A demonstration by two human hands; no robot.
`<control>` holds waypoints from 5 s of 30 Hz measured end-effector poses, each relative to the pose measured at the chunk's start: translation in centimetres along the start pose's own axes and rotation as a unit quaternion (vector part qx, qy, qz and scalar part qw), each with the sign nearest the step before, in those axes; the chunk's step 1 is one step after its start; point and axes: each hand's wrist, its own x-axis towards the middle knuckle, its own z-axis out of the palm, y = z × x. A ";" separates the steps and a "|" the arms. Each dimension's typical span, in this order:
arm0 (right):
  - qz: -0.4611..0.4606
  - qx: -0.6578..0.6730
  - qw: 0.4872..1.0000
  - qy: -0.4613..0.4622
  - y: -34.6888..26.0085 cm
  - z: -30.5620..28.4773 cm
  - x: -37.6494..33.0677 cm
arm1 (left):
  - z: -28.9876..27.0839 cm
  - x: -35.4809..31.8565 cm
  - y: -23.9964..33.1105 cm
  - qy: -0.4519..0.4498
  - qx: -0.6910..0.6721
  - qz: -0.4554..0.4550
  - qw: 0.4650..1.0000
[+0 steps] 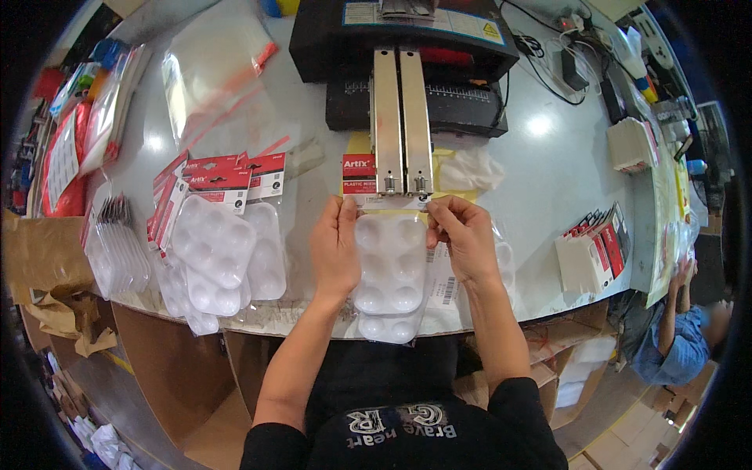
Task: The person places white plastic mixing palettes into clear plastic bags, then inserts red Artix brand labels into each bag and seals them using a heat-sealing machine. The sealed packages are stacked and later placed into a cardboard box.
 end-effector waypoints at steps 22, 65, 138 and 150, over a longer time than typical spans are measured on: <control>-0.167 -0.530 0.820 0.139 -9.9 -28.0 -7.5 | -6.2 -3.4 4.5 -0.004 0.479 0.204 0.854; -0.168 -0.413 0.892 -0.076 -6.8 -1.4 -6.6 | -2.4 -8.6 5.2 -0.113 0.036 -0.003 0.993; -0.073 -0.386 0.911 -0.130 -8.1 -1.9 -7.6 | -1.2 -8.8 6.8 -0.230 -0.059 -0.077 0.968; -0.157 -0.434 0.880 -0.114 -7.3 -1.2 -6.4 | -2.0 -8.1 6.2 -0.145 0.062 0.032 0.987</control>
